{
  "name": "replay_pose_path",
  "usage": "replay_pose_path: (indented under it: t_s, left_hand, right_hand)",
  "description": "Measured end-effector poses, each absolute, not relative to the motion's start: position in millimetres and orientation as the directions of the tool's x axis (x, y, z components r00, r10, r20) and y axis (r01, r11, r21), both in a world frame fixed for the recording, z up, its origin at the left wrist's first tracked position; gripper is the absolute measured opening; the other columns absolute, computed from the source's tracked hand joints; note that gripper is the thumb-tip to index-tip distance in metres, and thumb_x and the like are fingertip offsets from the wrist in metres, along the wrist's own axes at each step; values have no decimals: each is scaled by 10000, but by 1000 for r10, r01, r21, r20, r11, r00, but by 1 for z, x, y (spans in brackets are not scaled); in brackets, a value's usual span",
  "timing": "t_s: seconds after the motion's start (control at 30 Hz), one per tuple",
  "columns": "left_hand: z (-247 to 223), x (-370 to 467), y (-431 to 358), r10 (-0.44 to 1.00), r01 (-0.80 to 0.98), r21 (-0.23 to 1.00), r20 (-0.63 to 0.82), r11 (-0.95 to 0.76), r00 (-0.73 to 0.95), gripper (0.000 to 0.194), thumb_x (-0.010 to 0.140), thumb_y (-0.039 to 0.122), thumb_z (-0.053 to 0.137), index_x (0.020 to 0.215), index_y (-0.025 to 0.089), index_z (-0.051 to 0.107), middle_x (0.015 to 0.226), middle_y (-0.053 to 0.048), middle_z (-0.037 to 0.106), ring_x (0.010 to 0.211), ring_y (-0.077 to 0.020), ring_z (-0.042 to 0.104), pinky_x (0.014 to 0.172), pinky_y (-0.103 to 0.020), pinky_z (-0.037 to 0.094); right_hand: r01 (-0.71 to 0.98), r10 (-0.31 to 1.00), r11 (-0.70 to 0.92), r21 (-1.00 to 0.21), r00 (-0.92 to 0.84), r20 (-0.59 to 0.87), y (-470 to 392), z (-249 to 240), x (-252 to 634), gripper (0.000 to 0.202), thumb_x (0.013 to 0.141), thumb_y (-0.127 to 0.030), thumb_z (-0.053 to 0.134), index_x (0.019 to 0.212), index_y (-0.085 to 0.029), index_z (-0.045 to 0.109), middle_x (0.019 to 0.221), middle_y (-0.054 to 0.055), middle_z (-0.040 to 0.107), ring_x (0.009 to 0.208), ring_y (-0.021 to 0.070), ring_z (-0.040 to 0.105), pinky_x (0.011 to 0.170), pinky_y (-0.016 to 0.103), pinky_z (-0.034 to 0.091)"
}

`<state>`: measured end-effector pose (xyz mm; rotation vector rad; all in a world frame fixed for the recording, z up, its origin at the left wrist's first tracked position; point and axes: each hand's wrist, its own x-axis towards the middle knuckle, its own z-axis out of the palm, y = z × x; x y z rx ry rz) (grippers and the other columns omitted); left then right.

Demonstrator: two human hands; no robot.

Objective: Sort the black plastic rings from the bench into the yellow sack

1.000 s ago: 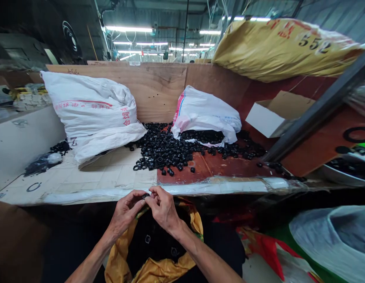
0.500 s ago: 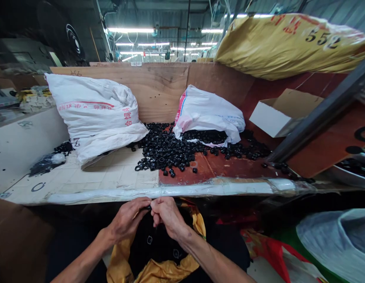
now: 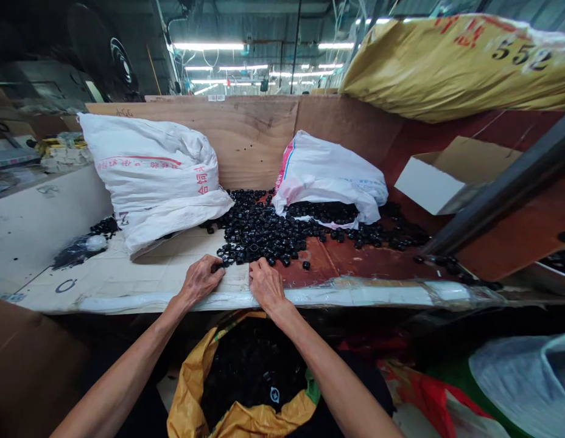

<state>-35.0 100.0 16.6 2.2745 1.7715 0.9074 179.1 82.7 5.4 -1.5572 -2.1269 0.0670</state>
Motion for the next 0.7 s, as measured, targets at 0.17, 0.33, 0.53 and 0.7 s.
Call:
replay_pose_path:
  t_s: [0.17, 0.33, 0.53, 0.7]
  left_hand:
    - [6, -22, 88, 862, 637, 611, 472, -470, 183, 261, 787, 165, 627, 1042, 203, 668, 921, -30, 702, 742, -163, 673, 724, -282, 545]
    - [3, -17, 85, 858, 509, 698, 474, -504, 199, 255, 770, 141, 632, 1012, 185, 699, 951, -38, 703, 710, -129, 652, 691, -259, 540]
    - [12, -19, 79, 843, 443, 717, 461, -539, 278, 260, 797, 135, 645, 1038, 203, 718, 984, -51, 714, 914, -184, 682, 839, -308, 549]
    - [12, -16, 76, 906, 315, 852, 360, -417, 224, 228, 813, 203, 680, 1037, 177, 647, 1000, -47, 719, 878, -169, 707, 827, -301, 575]
  right_hand:
    - [806, 870, 445, -390, -286, 401, 82, 4, 184, 226, 890, -71, 550, 1072, -160, 650, 1012, 89, 665, 874, 209, 646, 772, 286, 465]
    - [565, 882, 470, -678, -267, 389, 88, 6, 189, 184, 870, -117, 551, 962, -189, 693, 961, 40, 688, 866, 176, 642, 811, 288, 481]
    - [207, 900, 425, -881, -202, 386, 88, 4, 169, 173, 773, -259, 704, 924, -177, 708, 902, 25, 669, 762, 155, 624, 680, 261, 501]
    - [184, 866, 496, -849, -176, 468, 81, 5, 163, 156, 813, -220, 661, 931, -193, 760, 970, 57, 651, 829, 163, 632, 672, 257, 512]
